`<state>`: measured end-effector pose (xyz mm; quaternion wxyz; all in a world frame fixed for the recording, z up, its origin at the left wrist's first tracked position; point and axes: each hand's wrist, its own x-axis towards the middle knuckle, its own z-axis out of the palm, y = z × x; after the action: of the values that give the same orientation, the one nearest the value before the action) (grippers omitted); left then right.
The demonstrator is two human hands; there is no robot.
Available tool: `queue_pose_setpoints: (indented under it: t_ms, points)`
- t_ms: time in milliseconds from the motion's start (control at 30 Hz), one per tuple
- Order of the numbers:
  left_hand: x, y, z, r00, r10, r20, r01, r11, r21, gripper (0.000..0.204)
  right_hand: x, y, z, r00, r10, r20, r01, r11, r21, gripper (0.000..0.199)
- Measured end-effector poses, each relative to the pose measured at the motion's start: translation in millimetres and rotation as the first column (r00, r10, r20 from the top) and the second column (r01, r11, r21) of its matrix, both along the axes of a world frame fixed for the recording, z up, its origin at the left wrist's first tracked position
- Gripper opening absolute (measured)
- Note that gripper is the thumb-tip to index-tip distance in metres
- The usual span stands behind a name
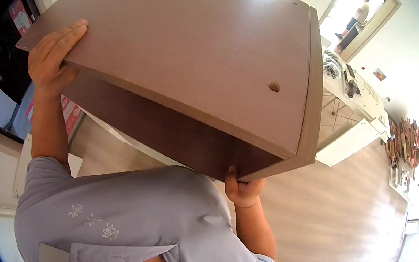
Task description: The person assembles a wooden cabinet by picking up wooden panels, positioning them together, and securing them using a drill and a manual screwdriver.
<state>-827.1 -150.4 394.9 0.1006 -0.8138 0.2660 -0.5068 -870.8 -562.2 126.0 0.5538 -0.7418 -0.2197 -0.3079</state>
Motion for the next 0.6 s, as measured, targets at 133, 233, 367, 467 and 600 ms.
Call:
queue_pose_setpoints:
  t_ms: [133, 233, 367, 467, 600]
  points:
    - [4, 6, 0, 0.999, 0.041, 0.015, -0.04, 0.999, -0.026, 0.063, 4, -3, -7, 0.998, 0.053, 0.046, -0.055, 0.998, 0.04, 0.046]
    - [0, 9, 8, 0.999, 0.021, 0.031, -0.021, 1.0, 0.003, 0.061, 1, 2, 9, 0.995, -0.026, 0.091, 0.031, 0.999, -0.045, 0.047]
    - [1, 16, 14, 0.998, 0.03, 0.055, -0.031, 1.0, 0.001, 0.058, 5, 5, 15, 0.996, 0.028, 0.085, -0.027, 1.0, -0.008, 0.05]
    - [3, 17, 18, 0.998, -0.023, 0.056, 0.023, 1.0, 0.009, 0.055, 10, 11, 25, 0.989, 0.077, 0.13, -0.07, 0.996, -0.056, 0.056]
    - [4, 12, 13, 1.0, -0.001, 0.022, 0.001, 1.0, 0.03, 0.052, 5, 6, 6, 0.991, 0.061, 0.118, -0.06, 0.998, -0.007, 0.065]
